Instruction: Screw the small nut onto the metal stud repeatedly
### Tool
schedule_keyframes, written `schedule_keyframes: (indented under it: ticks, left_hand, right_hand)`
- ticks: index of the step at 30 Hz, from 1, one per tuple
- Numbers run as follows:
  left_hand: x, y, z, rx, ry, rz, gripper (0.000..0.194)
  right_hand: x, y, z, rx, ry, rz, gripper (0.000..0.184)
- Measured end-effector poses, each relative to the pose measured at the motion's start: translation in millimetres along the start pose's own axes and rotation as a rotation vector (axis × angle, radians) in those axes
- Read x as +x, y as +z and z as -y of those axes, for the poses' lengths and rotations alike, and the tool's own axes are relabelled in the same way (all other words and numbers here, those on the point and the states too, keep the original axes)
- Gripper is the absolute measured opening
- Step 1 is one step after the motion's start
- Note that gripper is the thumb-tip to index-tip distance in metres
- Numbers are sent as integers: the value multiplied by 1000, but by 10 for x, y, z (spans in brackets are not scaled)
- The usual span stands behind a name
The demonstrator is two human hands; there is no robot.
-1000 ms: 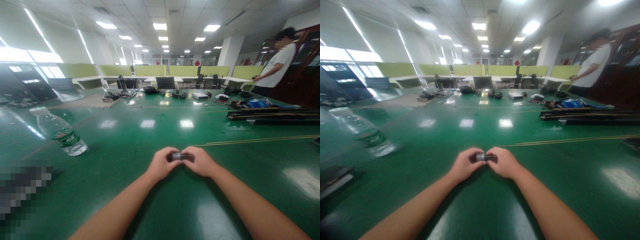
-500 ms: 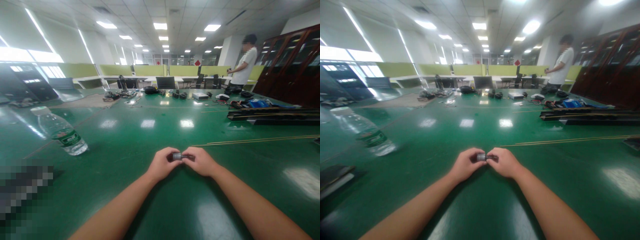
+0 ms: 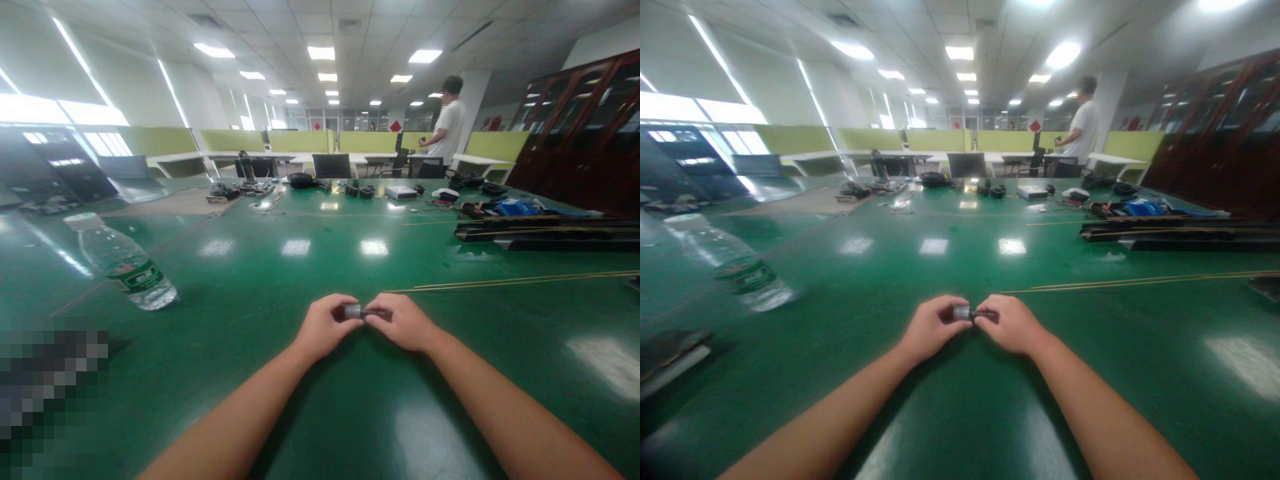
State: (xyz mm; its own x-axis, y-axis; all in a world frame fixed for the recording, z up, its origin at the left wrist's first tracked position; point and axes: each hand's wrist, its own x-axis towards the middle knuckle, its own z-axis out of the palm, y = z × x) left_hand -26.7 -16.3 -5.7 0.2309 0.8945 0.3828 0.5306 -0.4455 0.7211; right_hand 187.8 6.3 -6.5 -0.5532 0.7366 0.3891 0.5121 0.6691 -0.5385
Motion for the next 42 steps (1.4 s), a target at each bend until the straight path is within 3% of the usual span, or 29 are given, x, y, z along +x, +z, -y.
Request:
schedule_keyframes:
  ticks: [42]
  left_hand:
    - [36,-14,-7,-100,-78,-117,32]
  right_hand:
    - [-5,-115,-41,-22,66,-74,10]
